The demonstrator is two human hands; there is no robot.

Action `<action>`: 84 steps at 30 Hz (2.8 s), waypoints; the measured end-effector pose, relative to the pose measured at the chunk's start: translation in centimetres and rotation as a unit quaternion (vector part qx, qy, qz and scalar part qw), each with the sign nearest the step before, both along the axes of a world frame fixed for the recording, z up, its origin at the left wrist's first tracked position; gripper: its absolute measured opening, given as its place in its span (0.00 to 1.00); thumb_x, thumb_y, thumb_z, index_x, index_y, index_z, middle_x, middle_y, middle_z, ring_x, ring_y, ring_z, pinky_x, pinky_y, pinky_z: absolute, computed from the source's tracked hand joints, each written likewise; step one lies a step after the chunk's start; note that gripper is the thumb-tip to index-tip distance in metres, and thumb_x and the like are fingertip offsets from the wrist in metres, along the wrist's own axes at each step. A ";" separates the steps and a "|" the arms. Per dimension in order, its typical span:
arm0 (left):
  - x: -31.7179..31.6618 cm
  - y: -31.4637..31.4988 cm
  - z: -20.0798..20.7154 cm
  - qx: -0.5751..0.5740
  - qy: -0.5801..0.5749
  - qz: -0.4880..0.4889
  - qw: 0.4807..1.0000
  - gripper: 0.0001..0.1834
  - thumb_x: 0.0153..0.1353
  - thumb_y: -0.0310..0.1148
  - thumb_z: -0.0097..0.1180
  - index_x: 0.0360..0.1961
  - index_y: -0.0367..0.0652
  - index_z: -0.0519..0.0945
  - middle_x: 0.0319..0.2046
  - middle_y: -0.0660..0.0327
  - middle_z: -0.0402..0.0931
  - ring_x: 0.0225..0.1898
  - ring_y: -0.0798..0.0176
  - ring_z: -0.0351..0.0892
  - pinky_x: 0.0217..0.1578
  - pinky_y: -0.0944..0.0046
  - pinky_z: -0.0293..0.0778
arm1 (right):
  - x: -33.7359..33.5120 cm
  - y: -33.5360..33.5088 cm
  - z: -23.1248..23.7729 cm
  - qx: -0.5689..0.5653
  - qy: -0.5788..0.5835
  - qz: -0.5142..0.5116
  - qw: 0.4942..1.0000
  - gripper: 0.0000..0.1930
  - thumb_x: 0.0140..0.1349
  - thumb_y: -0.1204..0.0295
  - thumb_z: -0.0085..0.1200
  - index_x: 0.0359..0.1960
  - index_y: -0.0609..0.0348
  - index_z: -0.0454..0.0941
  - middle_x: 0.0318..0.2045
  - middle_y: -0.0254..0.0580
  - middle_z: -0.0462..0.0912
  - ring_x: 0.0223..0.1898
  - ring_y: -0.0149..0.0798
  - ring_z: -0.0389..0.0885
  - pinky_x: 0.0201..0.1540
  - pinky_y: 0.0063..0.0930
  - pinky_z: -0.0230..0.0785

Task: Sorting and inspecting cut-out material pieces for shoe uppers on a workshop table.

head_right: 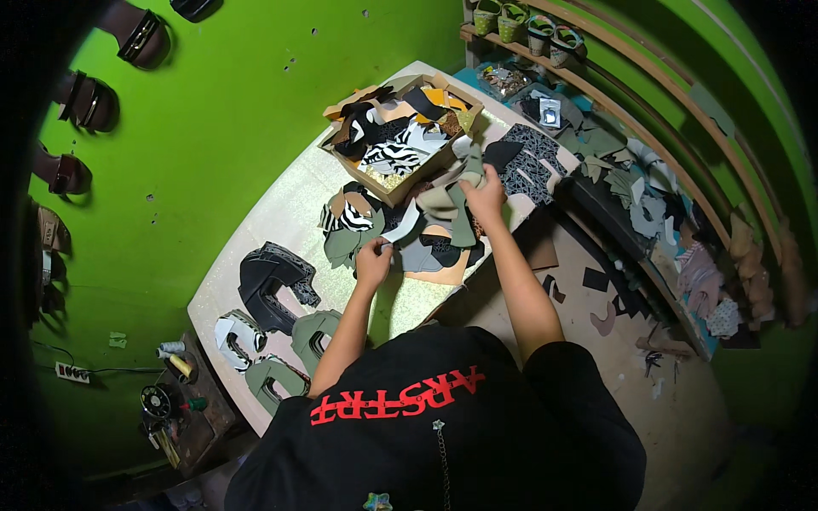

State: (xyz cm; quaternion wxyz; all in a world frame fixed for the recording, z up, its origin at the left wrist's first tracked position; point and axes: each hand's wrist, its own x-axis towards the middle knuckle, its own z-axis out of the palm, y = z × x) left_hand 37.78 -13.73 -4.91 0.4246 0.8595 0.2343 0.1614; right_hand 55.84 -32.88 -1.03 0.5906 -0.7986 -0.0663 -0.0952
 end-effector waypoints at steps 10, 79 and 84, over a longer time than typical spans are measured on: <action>0.7 -1.4 2.2 -0.019 -0.026 -0.057 0.998 0.16 0.47 0.35 0.57 0.37 0.39 0.76 0.35 0.52 0.72 0.37 0.57 0.71 0.40 0.61 0.66 | -0.5 -0.8 5.9 0.060 -0.065 -0.038 0.995 0.22 0.40 0.74 0.61 0.39 0.64 0.68 0.33 0.46 0.76 0.34 0.38 0.75 0.39 0.29 0.66; -12.8 4.8 11.6 -0.520 -0.398 0.110 0.748 0.17 0.65 0.34 0.35 0.53 0.43 0.56 0.54 0.49 0.60 0.55 0.50 0.62 0.50 0.50 0.67 | -18.8 14.4 2.4 0.101 0.096 0.565 0.813 0.18 0.46 0.67 0.60 0.37 0.61 0.70 0.35 0.38 0.75 0.40 0.31 0.72 0.46 0.26 0.62; -16.9 6.5 12.8 -0.532 -0.446 0.095 0.714 0.18 0.65 0.35 0.33 0.55 0.42 0.55 0.56 0.52 0.58 0.58 0.50 0.59 0.52 0.49 0.65 | -24.0 18.2 4.4 0.052 0.035 0.618 0.784 0.24 0.45 0.63 0.62 0.43 0.64 0.72 0.38 0.42 0.77 0.40 0.32 0.73 0.45 0.29 0.64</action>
